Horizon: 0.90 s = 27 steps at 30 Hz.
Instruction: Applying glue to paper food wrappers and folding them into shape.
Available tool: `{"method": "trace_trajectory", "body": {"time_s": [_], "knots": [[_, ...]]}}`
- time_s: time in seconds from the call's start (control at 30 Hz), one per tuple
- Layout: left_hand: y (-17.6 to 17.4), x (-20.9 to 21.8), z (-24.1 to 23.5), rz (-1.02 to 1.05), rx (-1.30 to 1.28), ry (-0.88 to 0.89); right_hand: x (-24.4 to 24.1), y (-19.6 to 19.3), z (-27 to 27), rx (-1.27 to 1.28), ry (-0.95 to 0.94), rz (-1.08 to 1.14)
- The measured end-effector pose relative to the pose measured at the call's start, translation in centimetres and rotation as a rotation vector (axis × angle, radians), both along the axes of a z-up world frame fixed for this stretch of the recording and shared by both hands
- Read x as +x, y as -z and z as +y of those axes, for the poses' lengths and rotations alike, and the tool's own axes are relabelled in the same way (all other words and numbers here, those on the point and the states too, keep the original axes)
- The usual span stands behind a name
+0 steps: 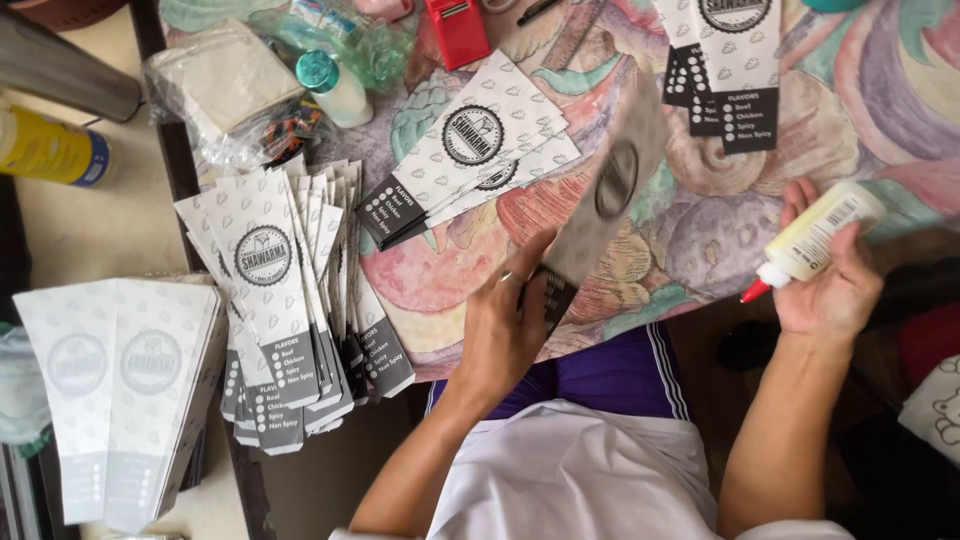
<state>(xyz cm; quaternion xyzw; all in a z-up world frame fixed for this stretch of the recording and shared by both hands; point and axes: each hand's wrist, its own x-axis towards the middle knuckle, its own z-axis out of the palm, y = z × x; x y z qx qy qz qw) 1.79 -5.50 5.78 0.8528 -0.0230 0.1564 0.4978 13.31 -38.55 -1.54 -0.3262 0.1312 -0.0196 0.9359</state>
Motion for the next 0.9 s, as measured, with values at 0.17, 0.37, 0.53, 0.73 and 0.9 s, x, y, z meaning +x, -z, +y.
{"method": "trace_trajectory", "body": {"time_s": [0.17, 0.37, 0.53, 0.73, 0.9], "knots": [[1.6, 8.9, -2.9, -0.132, -0.060, 0.035, 0.1, -0.2, -0.1, 0.026, -0.010, -0.007], [8.8, 24.6, -12.1, -0.203, -0.253, 0.084, 0.2, 0.3, -0.5, -0.024, 0.016, 0.055], [9.4, 33.3, -18.5, -0.213, -0.315, 0.003, 0.4, 0.1, -0.5, -0.024, 0.017, 0.053], [5.8, 33.3, -19.0, -0.284, -0.396, -0.027, 0.5, 0.2, -0.4, 0.063, 0.022, 0.027], [9.2, 27.9, -19.8, 0.138, -0.174, 0.055, 0.6, 0.5, -0.6, -0.111, 0.010, 0.077]]}}
